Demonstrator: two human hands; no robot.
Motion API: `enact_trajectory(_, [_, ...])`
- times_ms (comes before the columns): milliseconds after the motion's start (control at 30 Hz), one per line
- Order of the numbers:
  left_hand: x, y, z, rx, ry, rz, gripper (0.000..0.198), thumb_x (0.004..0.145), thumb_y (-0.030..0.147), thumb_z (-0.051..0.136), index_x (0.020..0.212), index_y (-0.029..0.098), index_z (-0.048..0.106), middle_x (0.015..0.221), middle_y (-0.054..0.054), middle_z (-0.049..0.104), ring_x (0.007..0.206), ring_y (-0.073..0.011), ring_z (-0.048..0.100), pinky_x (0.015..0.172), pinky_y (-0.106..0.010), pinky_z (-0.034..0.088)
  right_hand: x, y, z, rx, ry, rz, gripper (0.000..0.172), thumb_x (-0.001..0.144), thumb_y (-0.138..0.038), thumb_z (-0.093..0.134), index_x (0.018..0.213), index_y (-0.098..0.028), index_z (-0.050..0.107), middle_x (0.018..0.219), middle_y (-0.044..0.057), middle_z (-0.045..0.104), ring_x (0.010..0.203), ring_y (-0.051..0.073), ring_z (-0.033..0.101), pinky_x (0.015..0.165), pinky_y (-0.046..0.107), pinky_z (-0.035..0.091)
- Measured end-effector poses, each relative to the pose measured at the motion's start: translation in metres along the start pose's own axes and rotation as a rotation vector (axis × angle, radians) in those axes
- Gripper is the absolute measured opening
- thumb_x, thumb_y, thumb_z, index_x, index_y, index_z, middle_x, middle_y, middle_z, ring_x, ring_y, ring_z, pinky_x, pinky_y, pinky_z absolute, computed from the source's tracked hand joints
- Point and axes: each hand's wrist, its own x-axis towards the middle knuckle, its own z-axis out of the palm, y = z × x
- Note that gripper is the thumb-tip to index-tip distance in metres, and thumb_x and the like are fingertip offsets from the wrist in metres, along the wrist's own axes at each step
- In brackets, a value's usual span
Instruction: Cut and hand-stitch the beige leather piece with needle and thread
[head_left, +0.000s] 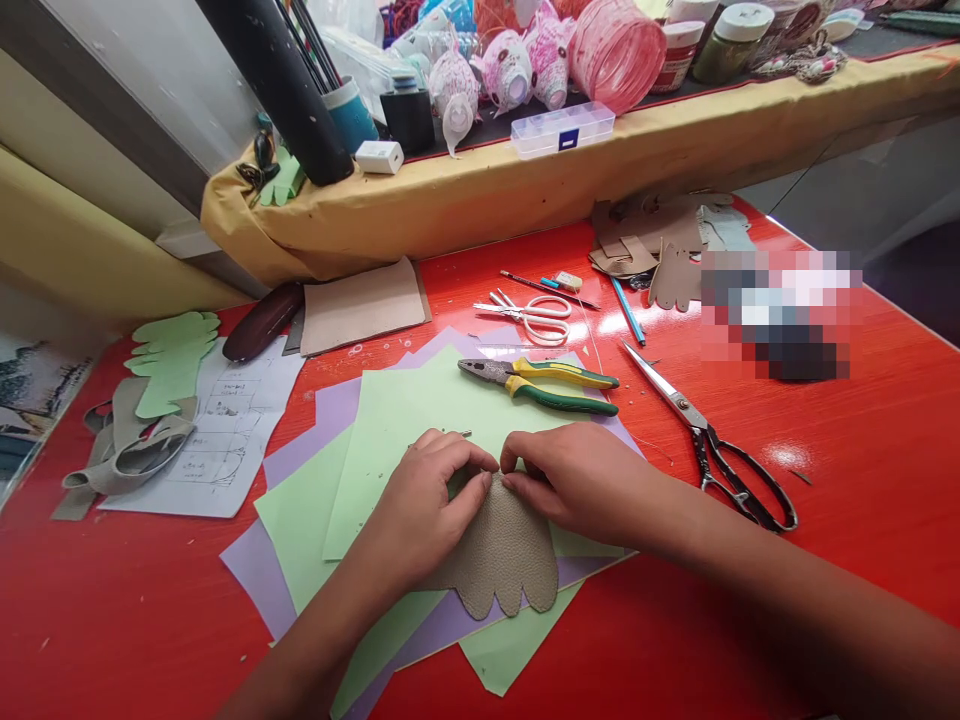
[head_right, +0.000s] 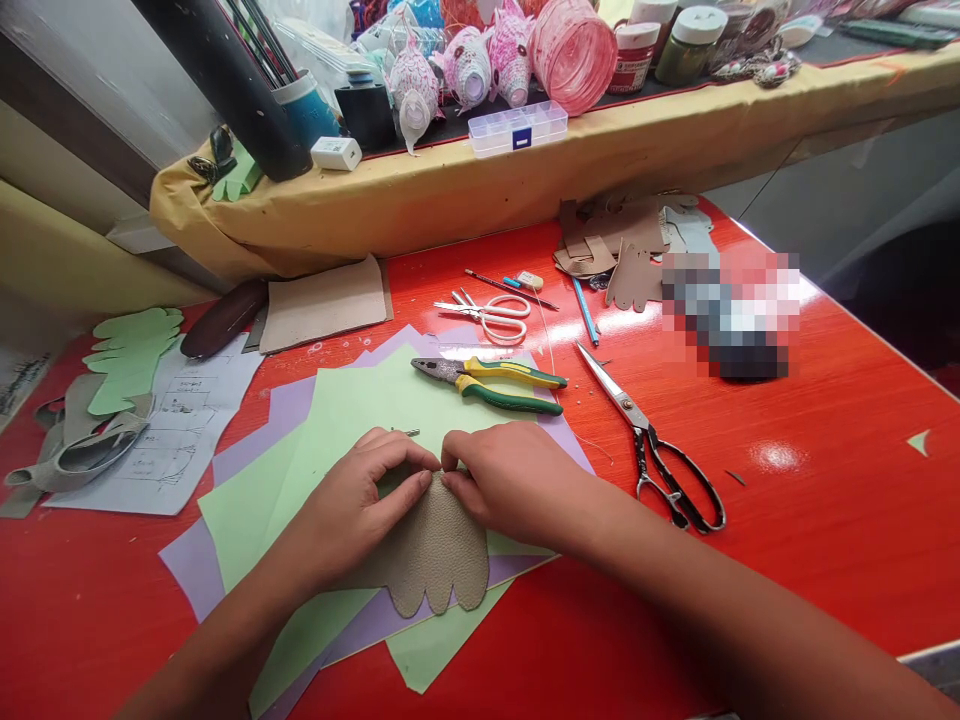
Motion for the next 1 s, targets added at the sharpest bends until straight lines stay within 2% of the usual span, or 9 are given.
enact_trajectory(300, [0.002,0.0017,0.0052,0.059,0.025,-0.033,0.012,0.092,0.023,0.056,0.088,0.025,0.068,0.089,-0.003,0.068,0.092,-0.0253,0.059,0.082,-0.042,0.048,0.0005,-0.0011,0.0001,0.009,-0.014,0.002,0.013,0.1,-0.033,0.06,0.103,-0.024,0.07,0.079,0.002,0.074,0.072,0.019,0.066,0.057,0.03,0.02])
enact_trajectory(700, [0.0028,-0.0001,0.0035,0.024,-0.019,-0.04,0.01,0.092,0.023,0.058,0.089,0.025,0.067,0.092,-0.003,0.066,0.097,-0.0259,0.056,0.085,-0.042,0.046,0.0002,-0.0008,0.0004,0.012,-0.007,0.0,0.015,0.099,-0.034,0.061,0.103,-0.025,0.072,0.08,0.003,0.076,0.07,0.02,0.064,0.056,0.029,0.019])
enact_trajectory(1000, [0.0016,0.001,0.0025,0.026,-0.028,-0.043,0.009,0.091,0.023,0.058,0.089,0.025,0.066,0.093,-0.003,0.066,0.097,-0.0265,0.056,0.086,-0.042,0.045,-0.0014,-0.0013,-0.0025,0.038,-0.034,0.002,0.014,0.099,-0.033,0.062,0.102,-0.024,0.072,0.086,0.003,0.078,0.076,0.022,0.069,0.058,0.029,0.023])
